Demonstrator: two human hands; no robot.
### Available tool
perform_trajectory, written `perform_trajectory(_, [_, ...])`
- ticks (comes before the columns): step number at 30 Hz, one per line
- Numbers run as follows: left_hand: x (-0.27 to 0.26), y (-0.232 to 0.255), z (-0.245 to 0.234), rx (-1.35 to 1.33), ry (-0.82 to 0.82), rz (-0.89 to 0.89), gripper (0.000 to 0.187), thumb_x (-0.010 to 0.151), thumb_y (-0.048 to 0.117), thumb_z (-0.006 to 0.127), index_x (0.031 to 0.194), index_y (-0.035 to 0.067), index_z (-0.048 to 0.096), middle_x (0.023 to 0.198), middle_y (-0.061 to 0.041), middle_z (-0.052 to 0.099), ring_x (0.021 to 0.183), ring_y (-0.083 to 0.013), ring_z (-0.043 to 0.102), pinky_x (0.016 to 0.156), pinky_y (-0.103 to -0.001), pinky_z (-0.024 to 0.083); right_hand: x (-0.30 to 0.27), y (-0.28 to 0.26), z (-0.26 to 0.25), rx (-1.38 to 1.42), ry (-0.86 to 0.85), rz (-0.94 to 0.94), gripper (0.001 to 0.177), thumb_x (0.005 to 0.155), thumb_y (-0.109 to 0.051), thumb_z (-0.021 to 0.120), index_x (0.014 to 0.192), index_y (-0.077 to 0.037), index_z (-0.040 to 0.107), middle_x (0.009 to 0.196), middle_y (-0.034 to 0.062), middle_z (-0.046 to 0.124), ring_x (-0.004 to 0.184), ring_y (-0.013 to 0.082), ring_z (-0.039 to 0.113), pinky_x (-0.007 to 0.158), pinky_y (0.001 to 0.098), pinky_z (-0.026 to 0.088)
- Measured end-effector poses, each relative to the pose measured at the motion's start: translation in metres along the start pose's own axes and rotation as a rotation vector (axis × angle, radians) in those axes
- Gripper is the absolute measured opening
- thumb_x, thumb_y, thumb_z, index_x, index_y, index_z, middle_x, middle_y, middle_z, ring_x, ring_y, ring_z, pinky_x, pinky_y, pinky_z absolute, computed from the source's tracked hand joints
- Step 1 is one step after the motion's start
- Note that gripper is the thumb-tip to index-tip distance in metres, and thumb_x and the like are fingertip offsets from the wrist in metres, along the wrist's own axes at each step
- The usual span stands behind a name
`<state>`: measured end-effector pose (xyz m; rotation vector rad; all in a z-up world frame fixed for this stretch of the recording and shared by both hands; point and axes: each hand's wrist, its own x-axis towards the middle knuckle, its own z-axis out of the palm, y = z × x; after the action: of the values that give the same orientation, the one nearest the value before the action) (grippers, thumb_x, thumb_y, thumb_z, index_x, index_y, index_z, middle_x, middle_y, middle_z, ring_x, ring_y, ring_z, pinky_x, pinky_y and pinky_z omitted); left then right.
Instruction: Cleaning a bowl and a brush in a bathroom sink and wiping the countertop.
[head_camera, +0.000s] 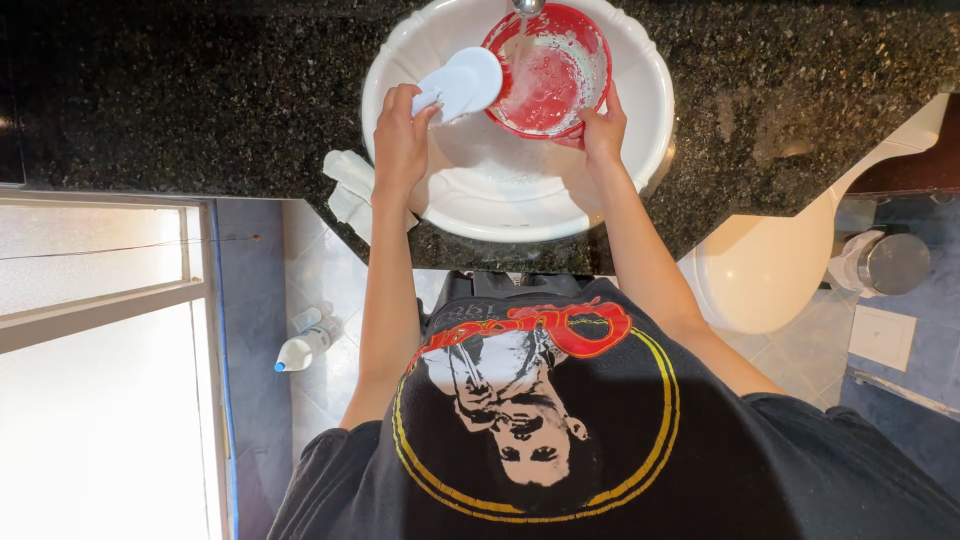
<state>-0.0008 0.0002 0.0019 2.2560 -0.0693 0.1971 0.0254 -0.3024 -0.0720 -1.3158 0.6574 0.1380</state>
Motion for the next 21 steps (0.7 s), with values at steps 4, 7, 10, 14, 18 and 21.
perform_trajectory(4, [-0.003, 0.0, -0.003, 0.004, 0.003, -0.033, 0.02, 0.103, 0.019, 0.06, 0.115, 0.004, 0.056, 0.109, -0.011, 0.064, 0.09, -0.0273, 0.066, 0.079, -0.041, 0.053, -0.006, -0.004, 0.001, 0.041, -0.007, 0.037, 0.077, 0.09, 0.008, 0.048, 0.159, -0.023, 0.036, 0.112, 0.0203, 0.073, 0.069, 0.0222, 0.078, 0.059, 0.0295, 0.073])
perform_trajectory(7, [-0.004, 0.001, -0.003, -0.003, 0.032, -0.023, 0.021, 0.103, 0.021, 0.06, 0.114, 0.004, 0.056, 0.108, -0.011, 0.064, 0.087, -0.0261, 0.066, 0.077, -0.039, 0.053, -0.015, -0.015, -0.005, -0.09, 0.031, 0.065, 0.076, 0.092, 0.007, 0.049, 0.161, -0.022, 0.035, 0.101, 0.0162, 0.073, 0.06, 0.0159, 0.075, 0.054, 0.0236, 0.072])
perform_trajectory(10, [-0.001, 0.002, -0.005, -0.006, 0.05, -0.02, 0.021, 0.102, 0.02, 0.061, 0.114, 0.004, 0.056, 0.108, -0.011, 0.064, 0.085, -0.0261, 0.065, 0.075, -0.039, 0.053, -0.003, -0.01, -0.028, -0.263, 0.12, 0.024, 0.075, 0.089, 0.008, 0.049, 0.159, -0.018, 0.038, 0.103, 0.0134, 0.073, 0.055, 0.0106, 0.071, 0.046, 0.019, 0.066])
perform_trajectory(14, [0.0, 0.006, -0.006, -0.032, 0.055, 0.0, 0.021, 0.102, 0.019, 0.061, 0.114, 0.003, 0.056, 0.109, -0.012, 0.064, 0.086, -0.0281, 0.065, 0.077, -0.041, 0.052, 0.007, -0.005, -0.052, -0.632, 0.247, -0.3, 0.065, 0.081, 0.005, 0.054, 0.139, -0.021, 0.063, 0.119, 0.0117, 0.076, 0.095, 0.0217, 0.075, 0.079, 0.0273, 0.064])
perform_trajectory(18, [-0.002, 0.005, -0.006, -0.034, 0.062, 0.004, 0.02, 0.102, 0.018, 0.062, 0.114, 0.003, 0.055, 0.11, -0.012, 0.065, 0.086, -0.0277, 0.066, 0.075, -0.04, 0.052, 0.002, -0.014, -0.026, -0.704, 0.195, -0.455, 0.066, 0.081, 0.011, 0.058, 0.14, -0.017, 0.061, 0.12, 0.0148, 0.076, 0.107, 0.0289, 0.075, 0.097, 0.0346, 0.061])
perform_trajectory(21, [-0.004, 0.004, -0.007, -0.032, 0.054, -0.003, 0.021, 0.102, 0.02, 0.061, 0.114, 0.005, 0.055, 0.11, -0.011, 0.064, 0.089, -0.028, 0.065, 0.077, -0.04, 0.052, -0.001, -0.02, -0.002, -0.752, 0.13, -0.5, 0.073, 0.075, 0.013, 0.05, 0.144, -0.009, 0.056, 0.114, 0.0172, 0.077, 0.093, 0.0285, 0.075, 0.084, 0.0339, 0.061])
